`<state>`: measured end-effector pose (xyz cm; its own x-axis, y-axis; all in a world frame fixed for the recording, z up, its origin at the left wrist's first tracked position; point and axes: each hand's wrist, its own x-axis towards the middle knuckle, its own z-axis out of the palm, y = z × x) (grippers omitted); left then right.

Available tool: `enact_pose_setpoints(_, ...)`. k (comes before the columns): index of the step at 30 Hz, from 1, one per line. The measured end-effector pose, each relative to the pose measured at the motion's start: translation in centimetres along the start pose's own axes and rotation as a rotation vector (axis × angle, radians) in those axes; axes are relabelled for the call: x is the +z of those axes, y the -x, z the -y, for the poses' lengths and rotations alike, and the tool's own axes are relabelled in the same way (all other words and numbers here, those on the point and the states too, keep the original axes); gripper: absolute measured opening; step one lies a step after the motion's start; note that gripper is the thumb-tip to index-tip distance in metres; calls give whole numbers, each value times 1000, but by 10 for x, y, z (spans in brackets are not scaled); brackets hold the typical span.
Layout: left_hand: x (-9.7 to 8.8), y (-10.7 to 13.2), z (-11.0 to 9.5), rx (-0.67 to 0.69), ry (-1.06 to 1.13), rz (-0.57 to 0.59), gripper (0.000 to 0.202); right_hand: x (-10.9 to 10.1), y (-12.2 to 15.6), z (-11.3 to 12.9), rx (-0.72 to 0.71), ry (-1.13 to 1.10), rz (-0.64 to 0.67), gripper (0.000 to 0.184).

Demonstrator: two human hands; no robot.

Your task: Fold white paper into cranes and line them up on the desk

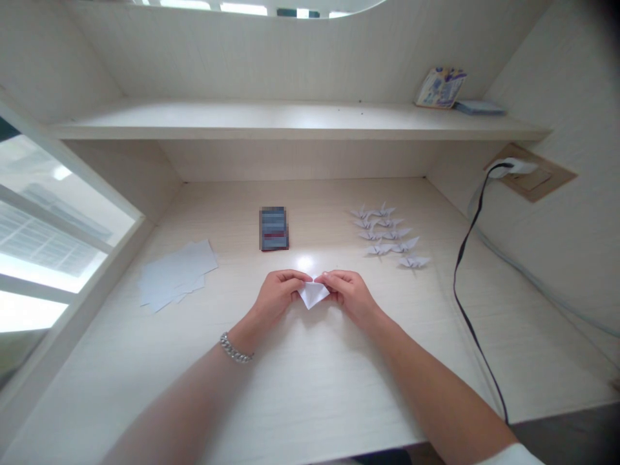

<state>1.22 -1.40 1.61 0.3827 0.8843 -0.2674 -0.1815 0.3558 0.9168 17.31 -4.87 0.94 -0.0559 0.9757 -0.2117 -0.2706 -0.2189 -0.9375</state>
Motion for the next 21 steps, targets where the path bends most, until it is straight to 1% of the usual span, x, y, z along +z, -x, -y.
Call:
enact_pose_setpoints(6,-2,-2,5,36,-126,-20,19,3,-1,-1,-46,131,-74,17)
enact_pose_setpoints(10,0,-2,4,76,-112,-38,36,4,0,-1,-90,164,-116,13)
enact_pose_setpoints(12,2,0,3,68,-103,-38,42,4,-1,-1,-126,158,-138,12)
enact_pose_setpoints(14,4,1,3,25,-130,3,37,3,-2,-2,-170,150,-176,12)
enact_pose_setpoints(17,4,3,5,-43,-193,102,30,2,-2,-3,-220,133,-230,12)
enact_pose_setpoints(19,2,3,6,-36,-221,125,30,3,-2,-3,-228,101,-234,16)
enact_pose_setpoints(21,0,2,7,-8,-255,123,30,3,-2,-3,-223,64,-220,21)
